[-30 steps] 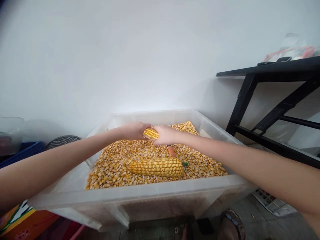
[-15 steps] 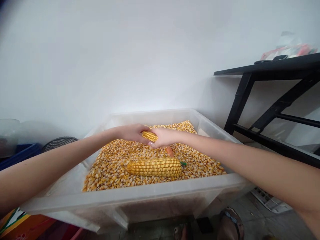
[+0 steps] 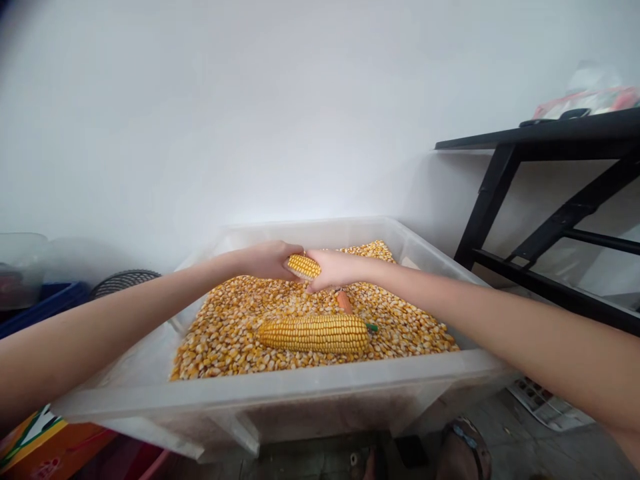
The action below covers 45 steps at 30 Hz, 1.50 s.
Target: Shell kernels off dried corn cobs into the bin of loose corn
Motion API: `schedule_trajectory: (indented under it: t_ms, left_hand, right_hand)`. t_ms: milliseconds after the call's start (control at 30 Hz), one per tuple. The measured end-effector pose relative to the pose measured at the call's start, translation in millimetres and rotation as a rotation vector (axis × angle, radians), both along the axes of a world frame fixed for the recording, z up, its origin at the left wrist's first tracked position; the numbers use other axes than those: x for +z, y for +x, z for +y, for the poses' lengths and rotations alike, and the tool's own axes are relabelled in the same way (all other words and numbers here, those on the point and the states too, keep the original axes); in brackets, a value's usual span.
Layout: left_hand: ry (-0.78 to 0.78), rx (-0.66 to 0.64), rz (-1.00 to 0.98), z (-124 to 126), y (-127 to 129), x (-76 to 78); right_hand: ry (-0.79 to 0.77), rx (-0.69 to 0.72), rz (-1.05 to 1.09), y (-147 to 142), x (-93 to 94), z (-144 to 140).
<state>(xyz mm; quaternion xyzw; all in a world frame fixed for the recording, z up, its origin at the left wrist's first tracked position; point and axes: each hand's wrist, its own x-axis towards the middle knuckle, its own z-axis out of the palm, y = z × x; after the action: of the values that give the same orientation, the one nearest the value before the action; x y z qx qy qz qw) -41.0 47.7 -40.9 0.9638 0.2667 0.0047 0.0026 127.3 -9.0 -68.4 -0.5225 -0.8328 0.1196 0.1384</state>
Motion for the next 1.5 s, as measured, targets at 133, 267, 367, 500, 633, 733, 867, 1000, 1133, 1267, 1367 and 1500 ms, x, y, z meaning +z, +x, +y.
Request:
schedule_trajectory:
  t_ms: [133,267,367,500,633,733,867,1000,1133,1267,1367,1500]
  left_hand:
    - [-0.302,-0.029,-0.011,1,-2,-0.4]
    - [-0.531,-0.02,-0.022,1,-4,0.6]
    - [-0.487,0.008,-0.076,1,-4,2.4]
    - [-0.38,-0.008,-0.143,2,-4,5.0]
    - [-0.286,-0.013,-0.17,3,-4,4.9]
    - [-0.225,-0.03,-0.183,3,-4,3.6]
    - [-0.201,-0.02,-0.202,5,-3,3.0]
    - [-0.327,0.056,-0.18,10,-6,4.3]
    - [-0.487,0.086,-0.137,12,-9,5.6]
    - [-0.456,0.059,-0.192,6,-8,6.5]
    - [-0.346,0.048,-0.222,4,-7,5.5]
    - [-0.216,0.0,-0.246,8,-6,2.3]
  right_hand:
    - [0.023,0.051,0.003,1,-5.5,2]
    - [0.063,0.034,-0.03,2,-7.9,5]
    - [0.103,-0.037,-0.102,0,-2.9,2]
    - [0.203,-0.105,-0.2,-3,2.5,-3]
    - [0.29,-0.155,-0.27,-5,0.0,-2]
    - [0.34,-0.172,-0.302,-4,-2.8,-1]
    - [0.378,-0.208,-0.341,-5,-3.1,0]
    - [0.391,-0.255,-0.381,-7,-0.4,-2]
    - [0.403,-0.246,-0.382,-9,-0.4,-3]
    - [0.417,-0.236,-0.365,-6,-0.8,-2]
    - [0.447,-0.228,-0.378,-3,1.4,-3]
    - [0.486,-0.233,-0.391,-3,4.1,-5]
